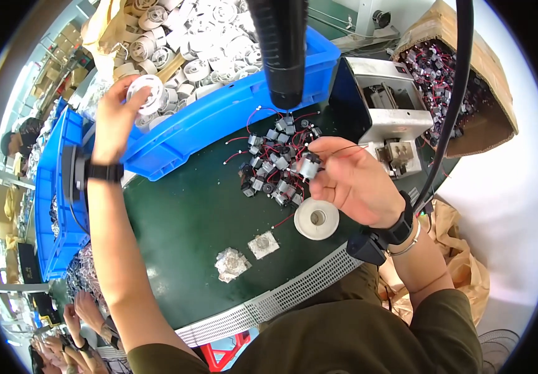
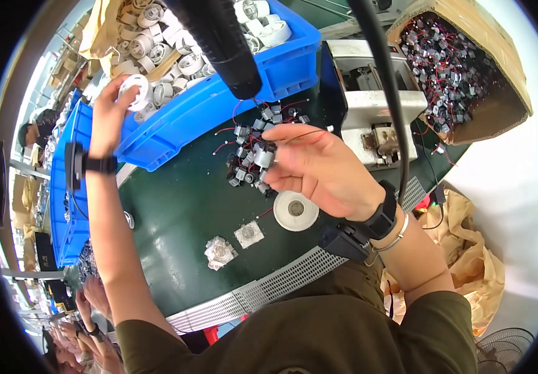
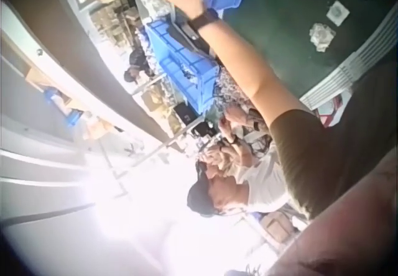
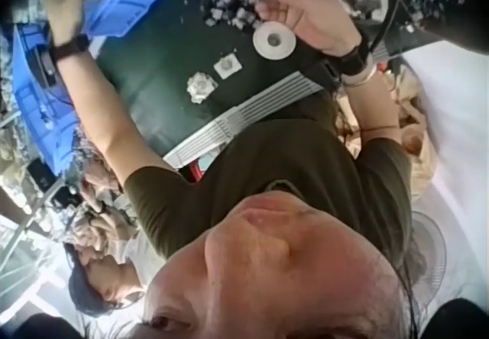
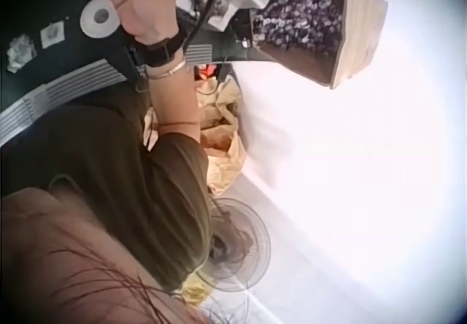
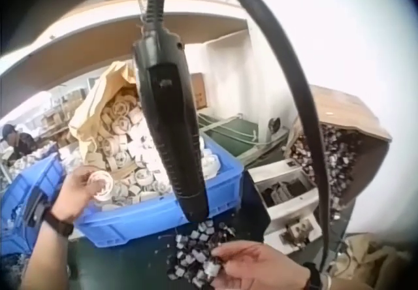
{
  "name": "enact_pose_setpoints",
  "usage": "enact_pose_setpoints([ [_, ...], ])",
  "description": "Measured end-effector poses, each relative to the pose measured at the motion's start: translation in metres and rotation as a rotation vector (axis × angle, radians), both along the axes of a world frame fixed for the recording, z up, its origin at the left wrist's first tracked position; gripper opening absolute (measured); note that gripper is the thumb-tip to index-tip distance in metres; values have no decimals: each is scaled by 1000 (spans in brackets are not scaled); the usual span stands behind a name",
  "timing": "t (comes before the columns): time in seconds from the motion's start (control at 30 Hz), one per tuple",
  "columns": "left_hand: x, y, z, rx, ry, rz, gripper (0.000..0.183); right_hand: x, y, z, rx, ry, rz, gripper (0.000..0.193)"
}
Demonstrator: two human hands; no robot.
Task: The person picks up a motor and a plastic housing, inserts the motor into the housing, and secures it using a power screwdriver before repeating the process.
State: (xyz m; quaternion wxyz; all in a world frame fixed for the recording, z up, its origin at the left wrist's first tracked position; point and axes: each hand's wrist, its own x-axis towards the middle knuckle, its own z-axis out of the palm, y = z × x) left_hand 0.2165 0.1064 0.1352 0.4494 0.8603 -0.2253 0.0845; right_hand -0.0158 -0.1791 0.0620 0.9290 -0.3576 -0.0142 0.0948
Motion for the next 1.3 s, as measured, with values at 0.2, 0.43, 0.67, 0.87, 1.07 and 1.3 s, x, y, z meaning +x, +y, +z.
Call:
enact_pose_setpoints([
  [0.2,-152,-52,-33,-172,354,-373,29,-26,-5,4,-62,-105,45,28],
  [0.43,-211,-122,-111,-102,15,-260,25,-34,-13,-3,-418,-195,-224,26],
  [0.67,-225,-117,-106,131,-305,-339,67,-49,-22,-11,-799,-263,-173,29],
  [0.87,-213,-109,-102,73,-127,-483,71,-37,-26,-9,-1205,-553,-233,32],
  [1.07,-210,-112,-112,77,-170,-480,75,-18,-17,-10,-1544,-1022,-110,25],
  [1.3,-197,-102,-112,56,39,-600,74,-12,-15,-4,-1641,-1037,91,22],
])
